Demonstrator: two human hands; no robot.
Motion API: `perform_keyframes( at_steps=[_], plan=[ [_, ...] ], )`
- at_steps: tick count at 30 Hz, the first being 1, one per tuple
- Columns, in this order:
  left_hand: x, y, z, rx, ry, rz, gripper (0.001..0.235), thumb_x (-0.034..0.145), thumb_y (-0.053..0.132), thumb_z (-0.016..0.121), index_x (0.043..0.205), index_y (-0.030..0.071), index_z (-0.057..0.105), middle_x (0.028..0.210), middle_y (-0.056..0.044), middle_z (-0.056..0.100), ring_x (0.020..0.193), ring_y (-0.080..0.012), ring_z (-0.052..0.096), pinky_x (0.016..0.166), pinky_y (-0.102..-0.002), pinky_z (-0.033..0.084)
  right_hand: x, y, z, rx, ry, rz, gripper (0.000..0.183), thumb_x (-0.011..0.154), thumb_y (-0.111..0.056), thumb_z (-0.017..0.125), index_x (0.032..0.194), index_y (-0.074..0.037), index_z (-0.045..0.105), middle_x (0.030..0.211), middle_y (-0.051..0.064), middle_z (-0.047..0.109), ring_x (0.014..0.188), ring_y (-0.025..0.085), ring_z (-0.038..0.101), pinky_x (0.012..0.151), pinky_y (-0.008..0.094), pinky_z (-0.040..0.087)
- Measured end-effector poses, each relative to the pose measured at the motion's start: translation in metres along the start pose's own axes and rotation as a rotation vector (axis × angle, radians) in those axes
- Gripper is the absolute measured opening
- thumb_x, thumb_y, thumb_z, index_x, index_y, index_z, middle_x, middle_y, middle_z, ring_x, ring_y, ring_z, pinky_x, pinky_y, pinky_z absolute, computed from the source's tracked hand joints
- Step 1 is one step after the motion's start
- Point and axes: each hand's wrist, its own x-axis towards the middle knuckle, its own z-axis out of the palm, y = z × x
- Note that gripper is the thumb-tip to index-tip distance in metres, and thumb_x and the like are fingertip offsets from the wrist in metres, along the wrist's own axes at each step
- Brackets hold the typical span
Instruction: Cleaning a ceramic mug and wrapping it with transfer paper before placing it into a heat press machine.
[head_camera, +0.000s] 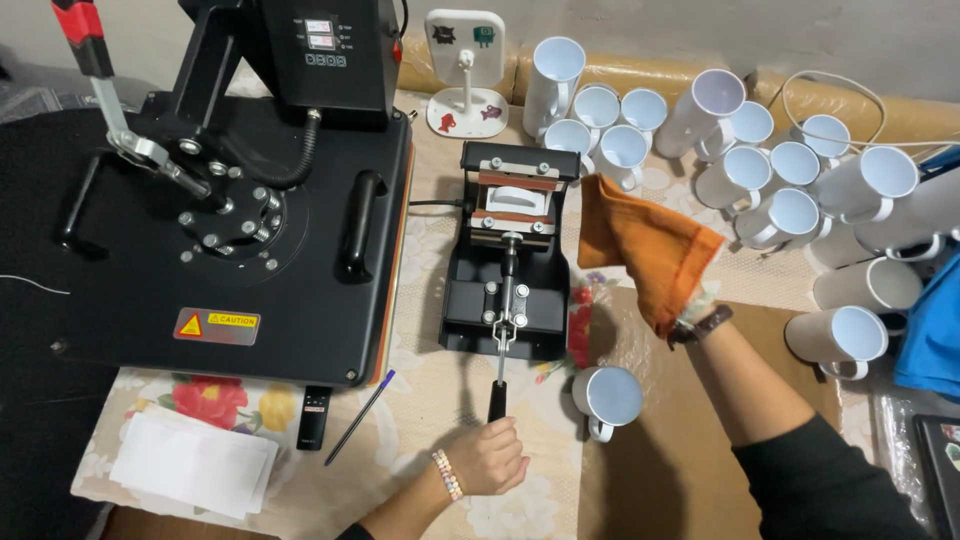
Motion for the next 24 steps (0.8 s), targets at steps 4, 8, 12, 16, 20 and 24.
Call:
perform_keyframes(
  at_steps=[4, 8, 12, 16, 20, 24],
  plan=[
    [-0.017, -0.013, 0.025, 0.14, -0.084, 0.013, 0.03, 0.101, 0.014, 0.059, 0.071, 0.009, 0.065, 0.071, -0.002, 0.059, 0.073, -0.0216, 0.059, 0.104, -0.035, 0.05, 0.044, 0.002, 0.025, -0.238, -0.028, -0.146, 0.027, 0.083, -0.001, 0.071, 0.11, -0.006, 0.067, 0.088, 0.007, 0.066, 0.069, 0.016, 0.066, 0.053, 0.026, 0.057],
    [-0.017, -0.018, 0.032, 0.258, -0.199, -0.032, 0.033, 0.103, 0.013, 0.053, 0.072, 0.014, 0.066, 0.074, 0.001, 0.06, 0.076, -0.018, 0.058, 0.109, -0.031, 0.045, 0.096, 0.029, 0.051, -0.967, -0.065, -0.748, 0.032, 0.095, -0.035, 0.069, 0.111, -0.007, 0.068, 0.101, 0.012, 0.07, 0.085, 0.035, 0.064, 0.072, 0.047, 0.045],
    [-0.017, -0.013, 0.038, 0.265, -0.2, -0.088, 0.037, 0.101, 0.007, 0.05, 0.068, 0.014, 0.064, 0.07, 0.0, 0.057, 0.075, -0.021, 0.056, 0.107, -0.032, 0.046, 0.112, 0.049, 0.088, -1.169, -0.281, -0.682, 0.031, 0.091, -0.043, 0.073, 0.097, -0.015, 0.063, 0.096, 0.005, 0.065, 0.086, 0.03, 0.063, 0.063, 0.048, 0.052],
    [-0.026, -0.008, 0.048, 0.284, -0.284, -0.145, 0.03, 0.093, 0.012, 0.054, 0.067, 0.02, 0.067, 0.074, 0.003, 0.061, 0.08, -0.0174, 0.06, 0.119, -0.034, 0.036, 0.138, 0.074, 0.099, -1.393, -0.406, -0.717, 0.031, 0.088, -0.042, 0.07, 0.098, -0.013, 0.068, 0.094, 0.007, 0.062, 0.085, 0.033, 0.063, 0.054, 0.049, 0.054],
    [-0.035, -0.002, 0.059, 0.241, -0.386, -0.214, 0.009, 0.08, 0.03, 0.073, 0.074, 0.023, 0.075, 0.082, 0.003, 0.067, 0.096, -0.0195, 0.062, 0.125, -0.038, 0.027, 0.144, 0.075, 0.103, -1.558, -0.421, -0.699, 0.014, 0.086, -0.025, 0.06, 0.09, -0.014, 0.069, 0.088, 0.005, 0.064, 0.074, 0.029, 0.066, 0.05, 0.044, 0.053],
    [-0.025, 0.003, 0.058, 0.201, -0.315, -0.254, 0.031, 0.091, 0.011, 0.056, 0.063, 0.016, 0.067, 0.067, 0.002, 0.059, 0.078, -0.0197, 0.059, 0.126, -0.04, 0.028, 0.15, 0.081, 0.1, -1.573, -0.405, -0.734, 0.015, 0.086, -0.027, 0.059, 0.083, -0.014, 0.068, 0.083, 0.005, 0.066, 0.073, 0.03, 0.067, 0.05, 0.044, 0.052]
  ],
)
